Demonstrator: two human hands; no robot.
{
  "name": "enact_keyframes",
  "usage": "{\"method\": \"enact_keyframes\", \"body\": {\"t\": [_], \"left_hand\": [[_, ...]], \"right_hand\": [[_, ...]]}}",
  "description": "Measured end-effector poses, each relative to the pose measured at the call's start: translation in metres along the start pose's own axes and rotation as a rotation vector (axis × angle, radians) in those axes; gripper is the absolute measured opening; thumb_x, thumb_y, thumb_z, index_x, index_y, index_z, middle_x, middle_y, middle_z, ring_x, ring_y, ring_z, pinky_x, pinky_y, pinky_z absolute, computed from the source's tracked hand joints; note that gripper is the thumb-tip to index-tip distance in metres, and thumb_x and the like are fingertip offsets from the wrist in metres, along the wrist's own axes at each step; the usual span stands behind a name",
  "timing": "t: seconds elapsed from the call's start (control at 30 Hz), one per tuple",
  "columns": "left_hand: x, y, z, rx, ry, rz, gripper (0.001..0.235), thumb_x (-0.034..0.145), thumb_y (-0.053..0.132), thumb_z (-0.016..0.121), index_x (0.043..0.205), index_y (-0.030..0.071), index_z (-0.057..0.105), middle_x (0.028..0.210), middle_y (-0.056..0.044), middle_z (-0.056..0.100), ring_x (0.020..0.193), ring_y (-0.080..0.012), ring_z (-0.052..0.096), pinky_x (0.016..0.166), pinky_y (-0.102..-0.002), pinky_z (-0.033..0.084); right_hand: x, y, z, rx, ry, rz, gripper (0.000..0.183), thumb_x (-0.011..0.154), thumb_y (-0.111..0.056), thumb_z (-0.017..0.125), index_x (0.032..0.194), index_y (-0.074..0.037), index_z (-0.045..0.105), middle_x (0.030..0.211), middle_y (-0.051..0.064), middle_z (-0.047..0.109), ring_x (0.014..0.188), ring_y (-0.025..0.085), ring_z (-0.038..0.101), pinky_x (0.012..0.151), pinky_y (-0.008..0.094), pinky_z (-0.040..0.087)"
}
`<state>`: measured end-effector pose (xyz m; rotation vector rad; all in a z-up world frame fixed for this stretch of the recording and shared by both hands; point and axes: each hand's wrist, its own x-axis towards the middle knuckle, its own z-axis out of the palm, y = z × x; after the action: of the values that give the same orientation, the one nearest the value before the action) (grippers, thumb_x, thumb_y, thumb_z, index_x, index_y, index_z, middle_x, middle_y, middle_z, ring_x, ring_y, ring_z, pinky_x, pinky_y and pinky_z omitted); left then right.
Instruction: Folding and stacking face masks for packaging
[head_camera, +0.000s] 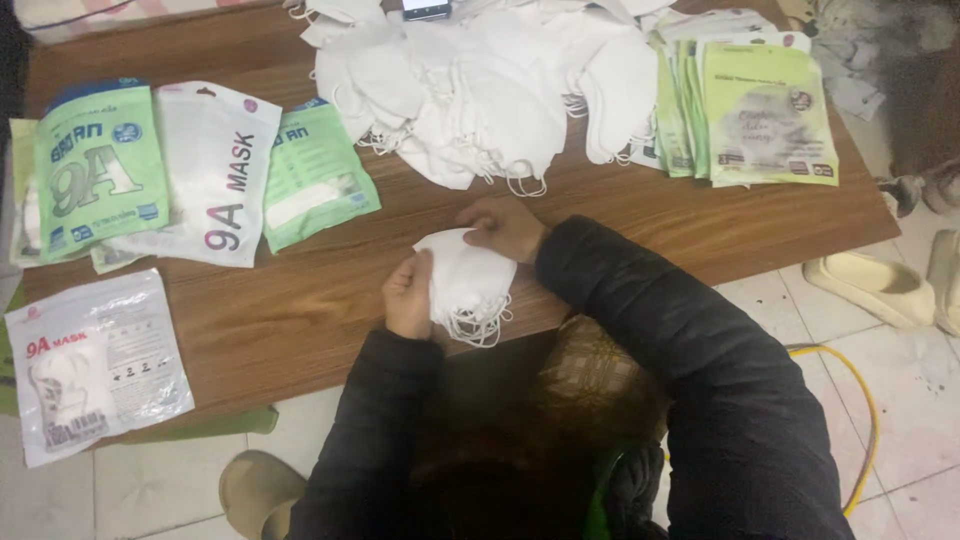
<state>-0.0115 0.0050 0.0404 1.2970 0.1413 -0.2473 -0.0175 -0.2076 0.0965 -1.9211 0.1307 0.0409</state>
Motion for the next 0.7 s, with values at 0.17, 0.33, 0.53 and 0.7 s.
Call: {"method": "enact_keyframes", "body": {"t": [0.17,0.33,0.53,0.7], "left_hand": [[0.008,-0.016,-0.003,-0.07,-0.021,0.012,0.013,0.097,0.018,0.075,0.093,0.006,0.076,0.077,-0.009,0.073,0.067,-0.0134,0.069,0.057,-0.026,0.059],[-0.004,0.0,0.003,-0.038,-0.023,-0.001,0.014,0.097,0.019,0.076,0.099,0.006,0.078,0.082,-0.011,0.075,0.071,-0.0134,0.068,0.06,-0.03,0.061],[0.004,-0.011,0.002,-0.081,-0.012,0.013,0.014,0.096,0.018,0.076,0.099,0.004,0.077,0.08,-0.013,0.074,0.069,-0.0152,0.069,0.058,-0.03,0.061],[0.005,-0.011,-0.002,-0.059,-0.039,0.004,0.013,0.096,0.017,0.076,0.101,0.005,0.079,0.083,-0.013,0.075,0.072,-0.0146,0.069,0.062,-0.031,0.062]], "right_hand": [[0.009,-0.004,-0.019,-0.385,0.188,-0.204,0.023,0.092,-0.026,0.073,0.113,-0.017,0.077,0.101,0.01,0.077,0.095,0.03,0.073,0.086,0.039,0.056],[0.034,0.003,-0.061,-0.919,0.411,-0.173,0.033,0.092,-0.038,0.075,0.121,-0.023,0.07,0.106,0.002,0.072,0.096,0.022,0.072,0.084,0.036,0.058],[0.054,0.032,-0.082,-1.194,0.284,-0.002,0.02,0.094,-0.027,0.065,0.111,-0.018,0.064,0.098,0.005,0.064,0.094,0.026,0.071,0.081,0.04,0.058],[0.02,-0.032,-0.076,-1.041,0.076,0.033,0.036,0.086,-0.031,0.075,0.119,-0.019,0.068,0.106,0.005,0.068,0.103,0.026,0.07,0.09,0.041,0.056]]}}
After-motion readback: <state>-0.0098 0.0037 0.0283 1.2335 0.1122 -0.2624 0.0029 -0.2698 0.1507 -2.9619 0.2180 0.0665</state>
